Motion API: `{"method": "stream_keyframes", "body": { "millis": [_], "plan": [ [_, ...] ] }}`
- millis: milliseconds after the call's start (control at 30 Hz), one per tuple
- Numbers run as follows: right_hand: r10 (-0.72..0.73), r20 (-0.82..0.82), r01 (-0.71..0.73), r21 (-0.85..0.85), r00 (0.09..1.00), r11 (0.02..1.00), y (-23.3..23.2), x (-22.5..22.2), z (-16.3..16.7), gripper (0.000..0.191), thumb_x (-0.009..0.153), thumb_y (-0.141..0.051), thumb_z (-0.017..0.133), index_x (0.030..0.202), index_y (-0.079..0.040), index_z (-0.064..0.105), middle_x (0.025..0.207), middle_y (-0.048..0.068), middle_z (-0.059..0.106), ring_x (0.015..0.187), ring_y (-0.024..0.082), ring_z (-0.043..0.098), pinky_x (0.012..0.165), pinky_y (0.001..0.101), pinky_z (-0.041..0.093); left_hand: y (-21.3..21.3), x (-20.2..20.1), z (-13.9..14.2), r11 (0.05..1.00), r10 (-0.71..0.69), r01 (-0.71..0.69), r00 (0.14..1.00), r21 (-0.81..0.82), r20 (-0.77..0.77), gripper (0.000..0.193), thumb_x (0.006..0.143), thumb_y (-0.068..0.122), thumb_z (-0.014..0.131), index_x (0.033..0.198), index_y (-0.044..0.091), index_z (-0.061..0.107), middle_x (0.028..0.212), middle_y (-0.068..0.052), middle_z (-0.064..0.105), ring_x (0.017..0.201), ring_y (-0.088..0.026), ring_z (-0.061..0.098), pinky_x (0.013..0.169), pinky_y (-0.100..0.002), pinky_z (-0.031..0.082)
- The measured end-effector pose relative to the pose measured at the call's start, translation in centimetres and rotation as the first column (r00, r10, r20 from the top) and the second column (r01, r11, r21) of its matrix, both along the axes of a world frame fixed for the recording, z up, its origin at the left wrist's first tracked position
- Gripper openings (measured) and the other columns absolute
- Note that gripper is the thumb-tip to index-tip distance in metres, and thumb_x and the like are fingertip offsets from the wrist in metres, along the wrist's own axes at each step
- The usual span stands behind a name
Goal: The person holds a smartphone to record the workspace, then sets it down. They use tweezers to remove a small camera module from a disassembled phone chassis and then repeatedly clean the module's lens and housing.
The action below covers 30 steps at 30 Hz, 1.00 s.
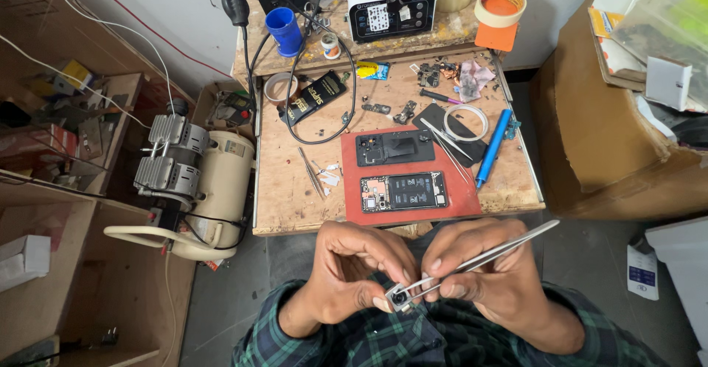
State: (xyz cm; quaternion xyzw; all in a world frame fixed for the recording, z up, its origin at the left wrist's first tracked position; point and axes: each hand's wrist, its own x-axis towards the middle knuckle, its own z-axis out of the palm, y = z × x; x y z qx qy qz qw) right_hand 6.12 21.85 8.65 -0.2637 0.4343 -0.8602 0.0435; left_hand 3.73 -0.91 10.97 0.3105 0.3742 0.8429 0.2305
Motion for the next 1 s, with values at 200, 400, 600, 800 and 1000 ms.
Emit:
{"method": "stream_keyframes", "body": {
  "millis": [200,400,600,800,1000],
  "plan": [
    [0.004,-0.001,-0.004,-0.002,1.000,1.000,0.0,0.1,-0.1,0.017,0.090,-0.006,0.084,0.100,0.006,0.077,0.091,0.022,0.074,0.075,0.024,0.075,0.066,0.0350,0.064,-0.1,0.0,0.2,1.000,-0.018,0.018,1.000,-0.023,0.004,0.032,0.095,0.019,0.086,0.106,-0.007,0.071,0.103,-0.020,0.073,0.091,-0.024,0.074,0.082,-0.033,0.061],
    [0.003,-0.003,-0.003,0.003,1.000,1.000,0.0,0.2,-0.1,0.018,0.090,-0.006,0.084,0.101,0.006,0.077,0.091,0.022,0.074,0.075,0.024,0.075,0.065,0.0348,0.065,-0.2,0.1,0.2,1.000,-0.024,0.024,1.000,-0.016,-0.001,0.032,0.096,0.019,0.086,0.106,-0.007,0.072,0.104,-0.020,0.073,0.092,-0.024,0.074,0.083,-0.033,0.061],
    [-0.007,-0.007,0.007,0.018,1.000,1.000,0.0,0.3,0.0,0.018,0.090,-0.007,0.084,0.100,0.006,0.077,0.090,0.022,0.074,0.074,0.024,0.075,0.065,0.0342,0.064,-0.3,0.1,0.2,1.000,-0.012,0.012,1.000,-0.020,-0.010,0.031,0.097,0.019,0.085,0.107,-0.007,0.072,0.105,-0.020,0.073,0.094,-0.024,0.073,0.085,-0.033,0.060],
    [-0.019,-0.035,0.019,0.003,0.999,1.000,-0.1,0.0,-0.1,0.021,0.092,-0.010,0.084,0.103,0.005,0.076,0.092,0.022,0.074,0.076,0.024,0.075,0.067,0.0350,0.064,-0.3,0.0,0.2,1.000,-0.011,0.011,1.000,-0.005,-0.007,0.031,0.097,0.019,0.085,0.107,-0.006,0.071,0.104,-0.020,0.073,0.093,-0.025,0.074,0.083,-0.033,0.061],
    [-0.294,-0.207,0.319,0.102,0.933,0.942,1.7,-0.1,1.2,0.023,0.097,-0.016,0.081,0.109,0.002,0.073,0.093,0.019,0.074,0.080,0.023,0.076,0.071,0.0334,0.066,1.1,-0.2,-1.1,0.978,0.173,-0.180,0.982,0.106,0.070,0.028,0.092,0.015,0.084,0.107,-0.005,0.070,0.098,-0.020,0.071,0.090,-0.027,0.073,0.078,-0.037,0.061]
  ]
}}
